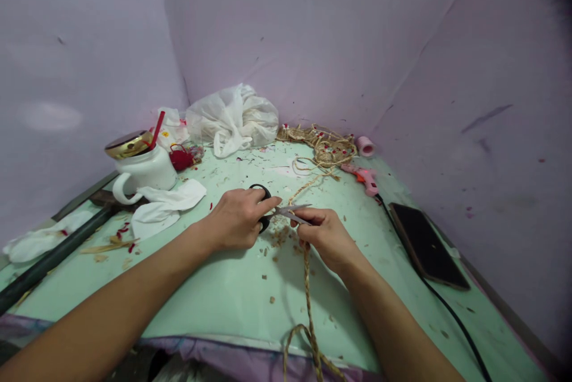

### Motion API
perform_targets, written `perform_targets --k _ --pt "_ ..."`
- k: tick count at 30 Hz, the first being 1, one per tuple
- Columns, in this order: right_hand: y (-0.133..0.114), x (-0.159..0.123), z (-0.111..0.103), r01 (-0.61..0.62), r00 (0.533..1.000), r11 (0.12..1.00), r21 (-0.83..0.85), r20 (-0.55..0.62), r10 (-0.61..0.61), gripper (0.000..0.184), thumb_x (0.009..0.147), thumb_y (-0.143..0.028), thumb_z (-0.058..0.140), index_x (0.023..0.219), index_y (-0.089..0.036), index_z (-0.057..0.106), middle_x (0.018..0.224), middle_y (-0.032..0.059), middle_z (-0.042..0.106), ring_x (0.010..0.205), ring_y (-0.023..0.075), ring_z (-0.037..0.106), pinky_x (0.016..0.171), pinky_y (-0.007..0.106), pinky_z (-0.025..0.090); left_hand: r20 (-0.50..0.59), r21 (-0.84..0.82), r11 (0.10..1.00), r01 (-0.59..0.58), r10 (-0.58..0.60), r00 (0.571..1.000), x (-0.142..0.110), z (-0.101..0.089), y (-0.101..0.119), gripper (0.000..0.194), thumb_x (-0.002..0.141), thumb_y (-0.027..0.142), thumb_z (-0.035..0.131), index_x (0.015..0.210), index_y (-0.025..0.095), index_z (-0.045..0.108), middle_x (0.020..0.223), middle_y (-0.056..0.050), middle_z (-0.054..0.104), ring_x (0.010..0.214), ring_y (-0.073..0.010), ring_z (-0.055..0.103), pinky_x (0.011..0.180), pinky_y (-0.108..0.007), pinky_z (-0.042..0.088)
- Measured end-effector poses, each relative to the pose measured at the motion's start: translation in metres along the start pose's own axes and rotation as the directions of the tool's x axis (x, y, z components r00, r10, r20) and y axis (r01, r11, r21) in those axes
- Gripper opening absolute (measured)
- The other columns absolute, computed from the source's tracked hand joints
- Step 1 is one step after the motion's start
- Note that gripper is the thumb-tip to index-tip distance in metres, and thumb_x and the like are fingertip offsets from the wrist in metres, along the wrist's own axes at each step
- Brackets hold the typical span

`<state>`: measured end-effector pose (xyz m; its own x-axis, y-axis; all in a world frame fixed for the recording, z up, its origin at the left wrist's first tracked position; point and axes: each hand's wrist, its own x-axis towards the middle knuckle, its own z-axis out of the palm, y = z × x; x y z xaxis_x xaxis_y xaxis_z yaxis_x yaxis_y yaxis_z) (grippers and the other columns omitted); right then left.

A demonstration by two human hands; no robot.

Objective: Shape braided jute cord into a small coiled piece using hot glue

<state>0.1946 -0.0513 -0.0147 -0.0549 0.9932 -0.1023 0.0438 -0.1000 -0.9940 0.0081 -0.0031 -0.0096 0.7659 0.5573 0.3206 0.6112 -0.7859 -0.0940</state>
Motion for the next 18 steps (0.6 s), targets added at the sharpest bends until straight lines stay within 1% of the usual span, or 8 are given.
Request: perform_targets --k 5,10,14,16,18 --pt "0.004 0.001 -0.001 -0.011 1.000 1.000 0.004 0.017 0.011 0.019 0.050 -0.011 0.048 0.058 -0.017 0.064 0.049 -0.0054 0.046 0.044 0.0076 0.034 0.043 0.023 0.029 0.053 0.029 1.000 0.003 -0.004 0.999 0.000 0.001 -0.002 0.053 0.069 0.014 0.044 0.121 0.022 0.049 0.082 -0.004 0.059 0.068 -0.0196 0.057 0.053 -0.029 0.037" --pt "0.006 0.003 -0.002 -0.030 0.999 0.999 0.024 0.025 0.030 0.016 0.049 -0.012 0.049 0.057 -0.016 0.062 0.048 -0.0056 0.045 0.042 0.0076 0.035 0.041 0.023 0.031 0.094 0.042 0.999 0.013 -0.016 0.995 0.000 0.001 -0.001 0.053 0.067 0.011 0.045 0.119 0.021 0.050 0.082 -0.005 0.061 0.065 -0.0187 0.058 0.050 -0.027 0.034" --pt "0.002 0.002 -0.002 -0.032 0.999 0.998 0.047 0.024 0.031 0.021 0.049 -0.011 0.048 0.060 -0.016 0.065 0.050 -0.0058 0.045 0.042 0.0067 0.034 0.041 0.022 0.031 0.116 0.030 0.999 0.022 -0.025 0.993 0.000 0.001 -0.004 0.051 0.067 0.010 0.044 0.117 0.021 0.052 0.078 -0.004 0.063 0.062 -0.0182 0.058 0.048 -0.026 0.032" --pt "-0.001 0.002 -0.002 -0.031 0.999 0.998 0.063 0.026 0.029 0.025 0.049 -0.011 0.048 0.063 -0.016 0.067 0.054 -0.0054 0.046 0.043 0.0062 0.035 0.041 0.022 0.031 0.112 -0.030 0.999 0.034 -0.030 0.993 0.000 0.003 -0.006 0.052 0.067 0.009 0.043 0.117 0.021 0.053 0.078 -0.004 0.064 0.062 -0.0179 0.059 0.050 -0.025 0.034" --pt "-0.004 0.001 -0.002 -0.046 0.999 0.994 0.094 0.016 0.045 0.029 0.048 -0.011 0.049 0.068 -0.017 0.070 0.059 -0.0049 0.048 0.044 0.0059 0.036 0.042 0.022 0.032 0.072 -0.183 0.980 0.076 -0.063 0.995 0.001 0.005 -0.008 0.048 0.069 0.009 0.043 0.113 0.022 0.056 0.079 -0.003 0.066 0.067 -0.0168 0.060 0.055 -0.025 0.038"
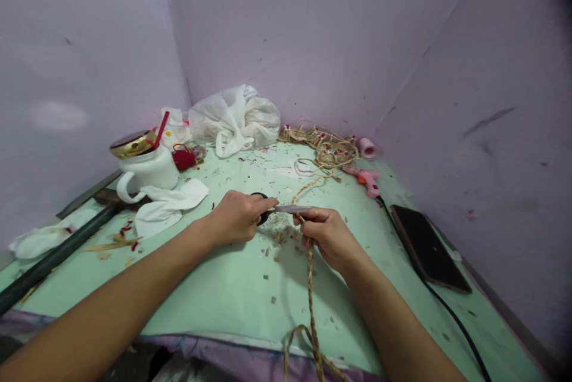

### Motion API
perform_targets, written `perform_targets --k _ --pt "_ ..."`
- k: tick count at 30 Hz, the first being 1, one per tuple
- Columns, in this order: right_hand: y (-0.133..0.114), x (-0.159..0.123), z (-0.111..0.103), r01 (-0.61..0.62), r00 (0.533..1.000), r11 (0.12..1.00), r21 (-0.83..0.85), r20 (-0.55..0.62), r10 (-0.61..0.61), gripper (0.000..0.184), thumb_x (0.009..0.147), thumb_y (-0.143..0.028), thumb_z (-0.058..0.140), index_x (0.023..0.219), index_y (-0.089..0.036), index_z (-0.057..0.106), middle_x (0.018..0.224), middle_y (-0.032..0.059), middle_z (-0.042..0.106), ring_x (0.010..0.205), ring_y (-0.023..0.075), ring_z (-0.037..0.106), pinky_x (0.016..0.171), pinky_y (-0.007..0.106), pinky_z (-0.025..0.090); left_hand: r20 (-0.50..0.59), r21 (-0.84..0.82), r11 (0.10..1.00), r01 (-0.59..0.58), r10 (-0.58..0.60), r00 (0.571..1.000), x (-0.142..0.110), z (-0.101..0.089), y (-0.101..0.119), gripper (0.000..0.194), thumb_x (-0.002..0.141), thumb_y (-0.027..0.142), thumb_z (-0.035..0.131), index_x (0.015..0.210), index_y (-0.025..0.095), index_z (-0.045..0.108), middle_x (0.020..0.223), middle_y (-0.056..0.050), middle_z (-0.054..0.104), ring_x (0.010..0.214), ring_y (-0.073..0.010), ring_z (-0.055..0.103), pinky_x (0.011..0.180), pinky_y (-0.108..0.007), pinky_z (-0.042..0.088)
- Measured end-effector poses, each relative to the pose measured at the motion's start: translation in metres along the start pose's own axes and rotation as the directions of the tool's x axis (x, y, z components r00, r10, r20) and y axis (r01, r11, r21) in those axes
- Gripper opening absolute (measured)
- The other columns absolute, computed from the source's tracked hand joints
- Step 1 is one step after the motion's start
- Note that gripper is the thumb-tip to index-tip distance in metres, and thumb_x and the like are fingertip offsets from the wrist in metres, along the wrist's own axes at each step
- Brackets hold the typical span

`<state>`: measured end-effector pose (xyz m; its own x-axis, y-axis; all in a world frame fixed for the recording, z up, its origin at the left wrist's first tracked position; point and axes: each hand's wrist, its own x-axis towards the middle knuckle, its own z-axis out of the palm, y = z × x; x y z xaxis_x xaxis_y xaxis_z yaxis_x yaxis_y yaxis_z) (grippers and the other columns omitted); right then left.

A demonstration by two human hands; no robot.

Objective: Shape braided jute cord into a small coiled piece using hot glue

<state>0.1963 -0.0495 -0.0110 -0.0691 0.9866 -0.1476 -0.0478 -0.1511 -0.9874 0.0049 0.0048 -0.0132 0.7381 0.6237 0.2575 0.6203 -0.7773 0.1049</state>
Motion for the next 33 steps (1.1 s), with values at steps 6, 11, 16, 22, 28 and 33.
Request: perform_targets --k 6,11,16,22,28,33 --pt "0.000 -0.001 0.001 -0.028 0.999 0.997 0.070 -0.018 0.030 0.049 0.049 -0.008 0.052 0.093 -0.018 0.071 0.069 -0.0047 0.051 0.047 0.0056 0.040 0.041 0.021 0.032 -0.082 -0.753 0.624 0.209 -0.405 0.911 0.007 0.003 0.005 0.029 0.067 0.018 0.053 0.095 0.014 0.062 0.066 0.000 0.061 0.058 -0.0114 0.055 0.054 -0.021 0.041" --pt "0.000 -0.004 0.007 -0.002 1.000 0.999 0.035 0.003 0.002 0.067 0.052 -0.010 0.055 0.119 -0.019 0.058 0.067 -0.0058 0.048 0.048 0.0062 0.040 0.039 0.019 0.032 0.173 -0.944 0.146 0.296 -0.545 0.820 0.013 0.002 0.030 0.039 0.058 0.023 0.067 0.094 0.012 0.061 0.051 0.005 0.054 0.045 -0.0084 0.048 0.046 -0.020 0.039" --pt "0.003 -0.004 0.017 0.038 0.993 0.998 -0.048 0.111 -0.033 0.060 0.059 -0.014 0.057 0.119 -0.022 0.056 0.065 -0.0051 0.050 0.050 0.0083 0.043 0.041 0.019 0.039 0.257 -0.965 -0.108 0.237 -0.548 0.796 0.020 0.005 0.052 0.038 0.052 0.017 0.069 0.088 0.012 0.058 0.060 0.002 0.060 0.050 -0.0094 0.054 0.048 -0.020 0.044" --pt "0.006 -0.003 0.016 0.051 0.994 0.998 -0.036 0.098 -0.047 0.054 0.058 -0.015 0.060 0.112 -0.016 0.059 0.059 -0.0057 0.049 0.048 0.0076 0.039 0.042 0.019 0.034 0.307 -0.952 -0.190 0.241 -0.603 0.736 0.021 0.007 0.054 0.045 0.046 0.014 0.072 0.087 0.014 0.054 0.059 0.002 0.061 0.046 -0.0093 0.053 0.044 -0.019 0.041" --pt "0.004 -0.001 0.009 0.072 0.996 0.990 0.119 -0.068 -0.064 0.051 0.059 -0.021 0.065 0.109 -0.019 0.062 0.093 0.0030 0.060 0.061 0.0097 0.051 0.051 0.022 0.040 0.319 -0.947 -0.181 0.264 -0.575 0.753 0.019 0.008 0.053 0.046 0.048 0.015 0.072 0.088 0.015 0.049 0.052 0.004 0.059 0.043 -0.0096 0.052 0.043 -0.019 0.040" --pt "0.002 -0.002 0.008 0.112 0.986 0.978 0.176 -0.141 -0.088 0.047 0.058 -0.025 0.071 0.104 -0.016 0.066 0.078 0.0010 0.062 0.065 0.0119 0.054 0.057 0.025 0.044 0.349 -0.937 -0.186 0.296 -0.554 0.756 0.019 0.011 0.056 0.045 0.049 0.014 0.069 0.088 0.016 0.047 0.050 0.005 0.058 0.043 -0.0101 0.052 0.044 -0.020 0.040"
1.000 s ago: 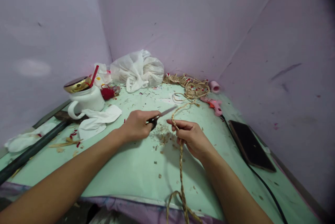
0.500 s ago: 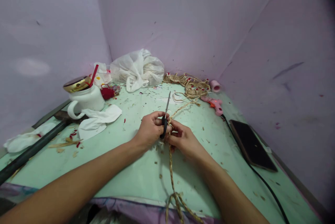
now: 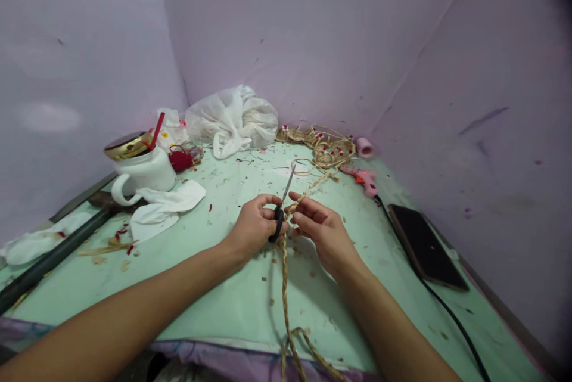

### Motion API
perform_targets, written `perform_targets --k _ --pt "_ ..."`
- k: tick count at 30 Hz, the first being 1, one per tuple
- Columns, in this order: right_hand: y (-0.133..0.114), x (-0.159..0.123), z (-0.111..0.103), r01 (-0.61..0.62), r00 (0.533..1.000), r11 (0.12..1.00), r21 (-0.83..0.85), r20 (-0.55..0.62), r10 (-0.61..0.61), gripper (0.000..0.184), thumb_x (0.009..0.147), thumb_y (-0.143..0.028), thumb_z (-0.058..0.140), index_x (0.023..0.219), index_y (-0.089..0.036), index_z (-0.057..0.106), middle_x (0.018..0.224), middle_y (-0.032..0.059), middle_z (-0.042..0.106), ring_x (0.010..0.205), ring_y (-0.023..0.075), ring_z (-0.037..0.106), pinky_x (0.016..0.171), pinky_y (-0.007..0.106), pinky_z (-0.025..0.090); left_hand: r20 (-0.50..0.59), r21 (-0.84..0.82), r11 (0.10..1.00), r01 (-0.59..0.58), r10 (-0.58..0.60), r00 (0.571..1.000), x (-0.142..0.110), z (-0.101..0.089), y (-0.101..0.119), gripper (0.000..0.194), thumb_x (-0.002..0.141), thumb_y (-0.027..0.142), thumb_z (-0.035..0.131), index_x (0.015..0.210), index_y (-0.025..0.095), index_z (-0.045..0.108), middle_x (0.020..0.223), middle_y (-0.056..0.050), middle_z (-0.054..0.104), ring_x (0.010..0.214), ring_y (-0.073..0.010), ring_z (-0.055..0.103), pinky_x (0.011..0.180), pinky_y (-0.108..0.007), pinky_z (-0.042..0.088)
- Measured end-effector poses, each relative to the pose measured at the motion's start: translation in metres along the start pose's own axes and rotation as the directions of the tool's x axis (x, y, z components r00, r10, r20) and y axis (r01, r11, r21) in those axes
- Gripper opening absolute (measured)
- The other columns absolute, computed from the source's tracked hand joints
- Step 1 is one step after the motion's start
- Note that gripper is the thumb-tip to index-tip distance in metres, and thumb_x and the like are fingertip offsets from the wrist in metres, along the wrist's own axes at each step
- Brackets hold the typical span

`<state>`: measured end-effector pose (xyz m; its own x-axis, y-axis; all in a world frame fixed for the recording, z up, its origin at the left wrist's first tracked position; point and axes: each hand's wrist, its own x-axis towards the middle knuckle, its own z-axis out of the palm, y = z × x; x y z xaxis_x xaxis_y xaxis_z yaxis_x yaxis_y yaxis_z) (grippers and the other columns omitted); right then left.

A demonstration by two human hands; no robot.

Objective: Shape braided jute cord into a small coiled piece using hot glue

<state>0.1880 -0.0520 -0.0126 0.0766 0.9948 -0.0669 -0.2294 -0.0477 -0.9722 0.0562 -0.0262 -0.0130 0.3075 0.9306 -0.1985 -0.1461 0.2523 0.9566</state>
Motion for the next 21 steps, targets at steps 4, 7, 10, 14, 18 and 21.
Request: perform_targets --k 4,7,10,14,18,21 --pt "0.001 0.001 0.002 0.004 0.999 1.000 -0.006 -0.038 -0.004 0.044 0.055 -0.028 0.074 0.097 -0.014 0.068 0.069 0.0004 0.064 0.063 0.0130 0.056 0.059 0.027 0.046 0.012 0.032 0.999 -0.011 0.011 1.000 0.000 0.000 -0.003 0.043 0.048 0.012 0.066 0.086 0.016 0.047 0.048 0.005 0.058 0.041 -0.0087 0.049 0.041 -0.018 0.036" --pt "0.001 0.002 0.002 0.029 0.993 0.999 -0.036 -0.110 -0.033 0.036 0.052 -0.026 0.075 0.085 -0.012 0.070 0.060 -0.0001 0.064 0.056 0.0131 0.056 0.058 0.029 0.047 0.046 0.041 0.999 -0.015 0.013 0.999 0.000 0.001 -0.006 0.040 0.049 0.011 0.064 0.085 0.017 0.046 0.044 0.008 0.054 0.038 -0.0071 0.045 0.040 -0.018 0.035" --pt "0.002 0.003 0.003 0.037 0.987 0.998 -0.049 -0.155 -0.045 0.028 0.050 -0.022 0.073 0.076 -0.012 0.069 0.053 -0.0010 0.062 0.048 0.0126 0.055 0.052 0.029 0.046 0.077 0.050 0.999 -0.012 0.008 0.997 -0.001 0.003 -0.007 0.039 0.049 0.010 0.064 0.083 0.017 0.047 0.043 0.009 0.052 0.038 -0.0066 0.044 0.041 -0.018 0.036" --pt "0.005 0.004 0.002 0.032 0.980 0.999 -0.037 -0.198 -0.038 0.024 0.051 -0.020 0.072 0.074 -0.013 0.068 0.054 -0.0012 0.063 0.045 0.0111 0.054 0.048 0.026 0.045 0.088 0.068 0.997 -0.025 0.019 0.996 -0.001 0.004 -0.009 0.039 0.049 0.011 0.066 0.082 0.017 0.047 0.045 0.008 0.053 0.039 -0.0065 0.044 0.041 -0.017 0.035" --pt "0.008 0.004 0.003 -0.017 0.986 1.000 0.025 -0.165 0.021 0.030 0.052 -0.024 0.074 0.078 -0.012 0.069 0.060 0.0020 0.067 0.053 0.0146 0.060 0.056 0.030 0.049 0.050 0.044 0.999 -0.027 0.025 0.998 0.001 0.004 -0.010 0.038 0.050 0.013 0.066 0.082 0.017 0.046 0.045 0.008 0.053 0.038 -0.0068 0.044 0.041 -0.018 0.034" --pt "0.007 0.002 0.005 -0.037 0.988 0.998 0.059 -0.147 0.046 0.032 0.049 -0.025 0.077 0.078 -0.012 0.069 0.066 0.0042 0.069 0.059 0.0164 0.062 0.062 0.032 0.050 0.034 0.014 1.000 -0.019 0.019 0.999 0.002 0.004 -0.012 0.037 0.050 0.013 0.065 0.082 0.018 0.045 0.045 0.008 0.052 0.038 -0.0072 0.044 0.042 -0.019 0.037"
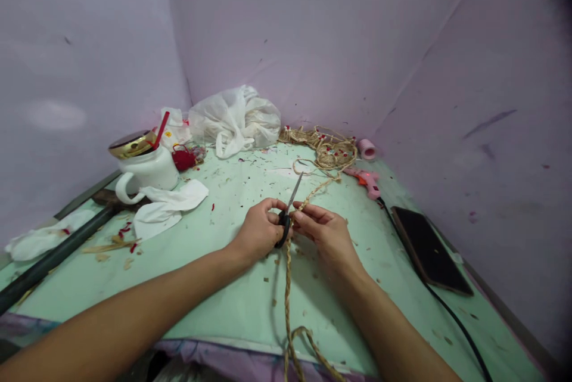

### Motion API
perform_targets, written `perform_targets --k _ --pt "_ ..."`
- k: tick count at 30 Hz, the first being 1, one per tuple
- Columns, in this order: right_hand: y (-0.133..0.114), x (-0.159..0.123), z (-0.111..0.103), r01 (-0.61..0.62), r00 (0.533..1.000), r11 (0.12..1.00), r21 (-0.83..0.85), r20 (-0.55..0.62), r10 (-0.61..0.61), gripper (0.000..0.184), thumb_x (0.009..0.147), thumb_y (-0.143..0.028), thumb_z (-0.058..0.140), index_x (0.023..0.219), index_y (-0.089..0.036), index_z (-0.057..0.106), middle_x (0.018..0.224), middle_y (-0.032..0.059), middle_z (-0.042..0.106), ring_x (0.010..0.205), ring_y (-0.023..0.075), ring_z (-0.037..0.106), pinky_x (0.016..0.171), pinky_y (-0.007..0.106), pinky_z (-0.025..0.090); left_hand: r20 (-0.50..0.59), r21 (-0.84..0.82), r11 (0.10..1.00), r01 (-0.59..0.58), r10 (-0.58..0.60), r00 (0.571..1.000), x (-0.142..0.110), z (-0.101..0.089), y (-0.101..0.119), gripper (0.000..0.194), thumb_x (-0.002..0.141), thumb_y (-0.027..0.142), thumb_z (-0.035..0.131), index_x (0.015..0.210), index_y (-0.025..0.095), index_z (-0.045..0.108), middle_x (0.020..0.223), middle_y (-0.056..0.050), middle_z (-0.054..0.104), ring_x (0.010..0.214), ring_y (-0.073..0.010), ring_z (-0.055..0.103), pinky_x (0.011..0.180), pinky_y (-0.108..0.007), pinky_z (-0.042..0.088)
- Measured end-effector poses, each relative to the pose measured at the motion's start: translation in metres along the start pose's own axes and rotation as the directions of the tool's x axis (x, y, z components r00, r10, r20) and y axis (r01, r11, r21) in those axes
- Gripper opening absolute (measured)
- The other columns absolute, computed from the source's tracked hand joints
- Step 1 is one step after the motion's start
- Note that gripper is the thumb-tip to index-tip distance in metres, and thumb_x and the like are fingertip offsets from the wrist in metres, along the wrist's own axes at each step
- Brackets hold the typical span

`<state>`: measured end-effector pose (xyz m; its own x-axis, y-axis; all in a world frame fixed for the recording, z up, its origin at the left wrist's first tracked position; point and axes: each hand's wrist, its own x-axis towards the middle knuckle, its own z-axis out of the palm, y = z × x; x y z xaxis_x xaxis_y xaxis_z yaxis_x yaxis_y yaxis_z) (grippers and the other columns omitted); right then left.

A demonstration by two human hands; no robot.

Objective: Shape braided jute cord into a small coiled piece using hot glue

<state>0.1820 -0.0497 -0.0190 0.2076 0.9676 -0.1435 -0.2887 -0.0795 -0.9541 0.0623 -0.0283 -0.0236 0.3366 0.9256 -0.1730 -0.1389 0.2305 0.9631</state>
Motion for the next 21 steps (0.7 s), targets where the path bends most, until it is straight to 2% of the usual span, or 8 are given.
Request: perform_targets --k 5,7,9,11,13,16,19,21 --pt "-0.001 -0.002 0.003 0.022 0.999 1.000 -0.011 -0.049 -0.022 0.027 0.046 -0.021 0.077 0.071 -0.014 0.070 0.065 0.0031 0.070 0.058 0.0146 0.061 0.059 0.028 0.048 0.042 0.034 0.999 -0.031 0.029 0.999 0.000 -0.002 -0.002 0.035 0.054 0.016 0.064 0.084 0.018 0.046 0.044 0.010 0.048 0.039 -0.0071 0.042 0.043 -0.019 0.036" --pt "-0.002 -0.001 0.002 0.026 0.999 1.000 -0.015 -0.045 -0.027 0.026 0.047 -0.022 0.076 0.071 -0.014 0.070 0.063 0.0026 0.069 0.057 0.0147 0.060 0.060 0.029 0.048 0.086 0.131 0.987 -0.092 0.081 0.993 0.000 -0.007 -0.001 0.033 0.058 0.019 0.063 0.088 0.017 0.050 0.046 0.008 0.049 0.041 -0.0076 0.043 0.044 -0.019 0.035" --pt "-0.002 0.001 -0.001 0.030 0.999 0.999 -0.023 -0.037 -0.031 0.027 0.048 -0.022 0.076 0.073 -0.014 0.071 0.062 0.0027 0.069 0.056 0.0147 0.060 0.062 0.031 0.048 0.121 0.318 0.926 -0.203 0.172 0.978 -0.001 -0.013 0.002 0.034 0.061 0.020 0.061 0.094 0.017 0.055 0.057 0.004 0.056 0.050 -0.0101 0.050 0.049 -0.021 0.038" --pt "-0.002 0.003 -0.004 0.039 0.999 0.999 -0.032 -0.030 -0.040 0.026 0.050 -0.023 0.076 0.074 -0.014 0.071 0.062 0.0030 0.068 0.055 0.0142 0.059 0.062 0.031 0.048 0.143 0.573 0.755 -0.318 0.291 0.946 -0.003 -0.021 0.006 0.036 0.063 0.021 0.059 0.099 0.019 0.059 0.070 0.000 0.063 0.062 -0.0135 0.056 0.058 -0.023 0.041" --pt "-0.002 0.003 -0.006 0.049 0.999 0.998 -0.044 -0.013 -0.049 0.023 0.051 -0.023 0.075 0.073 -0.014 0.071 0.063 0.0029 0.068 0.054 0.0132 0.057 0.061 0.030 0.047 0.191 0.775 0.502 -0.383 0.392 0.900 -0.005 -0.027 0.009 0.040 0.064 0.021 0.056 0.104 0.022 0.059 0.082 -0.001 0.066 0.072 -0.0167 0.059 0.066 -0.026 0.043" --pt "-0.002 0.004 -0.007 0.068 0.997 0.995 -0.069 0.027 -0.066 0.016 0.054 -0.024 0.073 0.067 -0.015 0.071 0.061 0.0018 0.066 0.053 0.0124 0.054 0.059 0.029 0.045 0.299 0.890 0.192 -0.413 0.438 0.848 -0.007 -0.032 0.013 0.048 0.064 0.021 0.053 0.112 0.024 0.055 0.098 -0.003 0.066 0.088 -0.0216 0.060 0.076 -0.031 0.044" --pt "-0.002 0.003 -0.007 0.093 0.995 0.992 -0.091 0.047 -0.089 0.014 0.056 -0.025 0.071 0.066 -0.016 0.072 0.059 0.0008 0.065 0.053 0.0122 0.053 0.059 0.028 0.044 0.366 0.916 0.001 -0.400 0.404 0.838 -0.006 -0.034 0.016 0.052 0.065 0.022 0.052 0.118 0.021 0.052 0.100 -0.007 0.065 0.090 -0.0253 0.060 0.076 -0.034 0.045" --pt "-0.003 0.003 -0.006 0.106 0.993 0.989 -0.107 0.056 -0.100 0.015 0.056 -0.025 0.071 0.068 -0.017 0.072 0.059 0.0008 0.065 0.053 0.0124 0.052 0.058 0.028 0.043 0.388 0.917 -0.073 -0.392 0.387 0.836 -0.005 -0.035 0.018 0.054 0.066 0.022 0.051 0.120 0.021 0.050 0.097 -0.008 0.064 0.087 -0.0258 0.060 0.074 -0.035 0.046"
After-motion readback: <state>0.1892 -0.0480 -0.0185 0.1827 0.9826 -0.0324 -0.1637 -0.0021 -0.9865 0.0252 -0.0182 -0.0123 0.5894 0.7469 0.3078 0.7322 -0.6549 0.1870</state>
